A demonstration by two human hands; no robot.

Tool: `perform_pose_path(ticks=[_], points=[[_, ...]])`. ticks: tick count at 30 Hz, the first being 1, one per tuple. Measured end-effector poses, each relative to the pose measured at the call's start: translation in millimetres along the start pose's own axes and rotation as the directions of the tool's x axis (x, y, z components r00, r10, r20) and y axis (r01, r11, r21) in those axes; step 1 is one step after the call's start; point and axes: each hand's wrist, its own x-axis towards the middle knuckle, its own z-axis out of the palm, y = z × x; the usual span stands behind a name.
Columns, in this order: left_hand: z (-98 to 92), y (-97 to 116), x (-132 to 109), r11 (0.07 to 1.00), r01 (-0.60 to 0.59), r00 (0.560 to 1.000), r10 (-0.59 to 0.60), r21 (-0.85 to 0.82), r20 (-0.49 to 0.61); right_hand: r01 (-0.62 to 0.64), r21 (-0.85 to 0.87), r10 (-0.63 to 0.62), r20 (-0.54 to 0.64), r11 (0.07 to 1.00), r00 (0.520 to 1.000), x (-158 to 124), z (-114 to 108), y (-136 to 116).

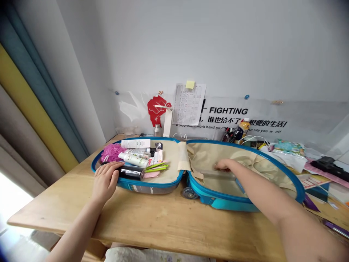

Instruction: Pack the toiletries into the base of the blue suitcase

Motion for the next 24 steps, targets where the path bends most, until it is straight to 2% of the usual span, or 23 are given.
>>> perform_pose_path(ticks=[3,5,7,10,14,16,19,24], points=[[-0.7,1,0,1.0,0.005,1.0,-0.005,-0.004,-0.002,-0.06,-0.056,0.07,0.2,0.997,0.977,-6,0,-4],[-1.2,1,0,1.0,0.008,1.0,-0.008,-0.004,-0.002,-0.059,-0.067,0.075,0.265,0.996,0.961,-8,-7,-10],[-1.4,2,1,1.0,0.01,1.0,-0.01,-0.004,-0.006,-0.029,-0.046,0.041,0.277,0.999,0.96,-9,-19,-19],[-1.1,2,1,1.0,0.013,1.0,-0.013,-0.008,-0.011,0.068,0.048,-0.077,0.224,0.997,0.971,-11,-44,-42],[-0.7,2,1,1.0,0.019,1.0,-0.019,-0.016,-0.01,0.247,0.21,-0.285,0.176,0.946,0.942,-23,-62,-97],[-1.0,3,1,1.0,0.02,1.0,-0.02,-0.014,-0.007,0.307,0.253,-0.361,0.205,0.918,0.91,-32,-57,-130],[-1.4,3,1,1.0,0.015,1.0,-0.015,-0.011,-0.007,0.356,0.253,-0.42,0.28,0.9,0.863,-39,-35,-178],[-2.3,4,1,1.0,0.028,1.0,-0.028,-0.013,0.001,0.366,0.162,-0.4,0.364,0.916,0.841,-32,3,-235]])
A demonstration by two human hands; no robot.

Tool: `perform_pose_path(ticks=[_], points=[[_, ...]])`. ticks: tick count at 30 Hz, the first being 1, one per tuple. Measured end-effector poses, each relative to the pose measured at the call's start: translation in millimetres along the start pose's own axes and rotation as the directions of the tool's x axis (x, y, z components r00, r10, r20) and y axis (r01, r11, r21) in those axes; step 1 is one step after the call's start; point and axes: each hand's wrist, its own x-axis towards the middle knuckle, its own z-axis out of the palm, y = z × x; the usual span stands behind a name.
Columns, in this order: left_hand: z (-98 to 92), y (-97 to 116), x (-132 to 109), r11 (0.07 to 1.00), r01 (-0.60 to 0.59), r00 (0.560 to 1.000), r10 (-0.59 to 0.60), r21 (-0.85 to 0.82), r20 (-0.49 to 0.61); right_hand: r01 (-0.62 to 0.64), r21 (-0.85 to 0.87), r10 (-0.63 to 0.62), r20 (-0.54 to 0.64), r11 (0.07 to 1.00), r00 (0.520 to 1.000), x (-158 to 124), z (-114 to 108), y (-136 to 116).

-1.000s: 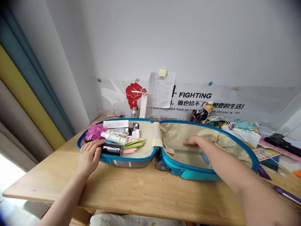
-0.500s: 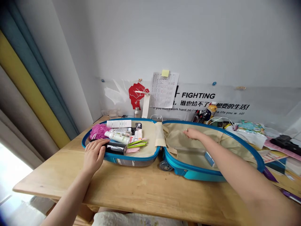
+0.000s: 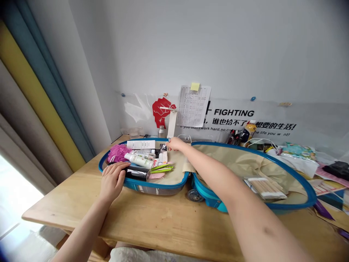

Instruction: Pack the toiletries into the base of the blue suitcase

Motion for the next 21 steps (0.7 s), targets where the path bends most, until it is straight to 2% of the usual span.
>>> perform_pose_path(ticks=[6,13,21], points=[[-0.8,0,0,1.0,0.013,1.0,-0.012,-0.019,0.027,-0.029,-0.084,0.03,0.02,0.996,0.999,33,17,-19],[0.4,-1,0,1.0,0.007,1.0,-0.007,-0.016,0.021,0.023,-0.086,-0.021,0.027,0.996,0.999,49,30,-18],[0.3,-1,-1,1.0,0.006,0.999,-0.006,0.0,0.032,0.079,0.045,-0.07,-0.174,0.996,0.982,56,29,6]])
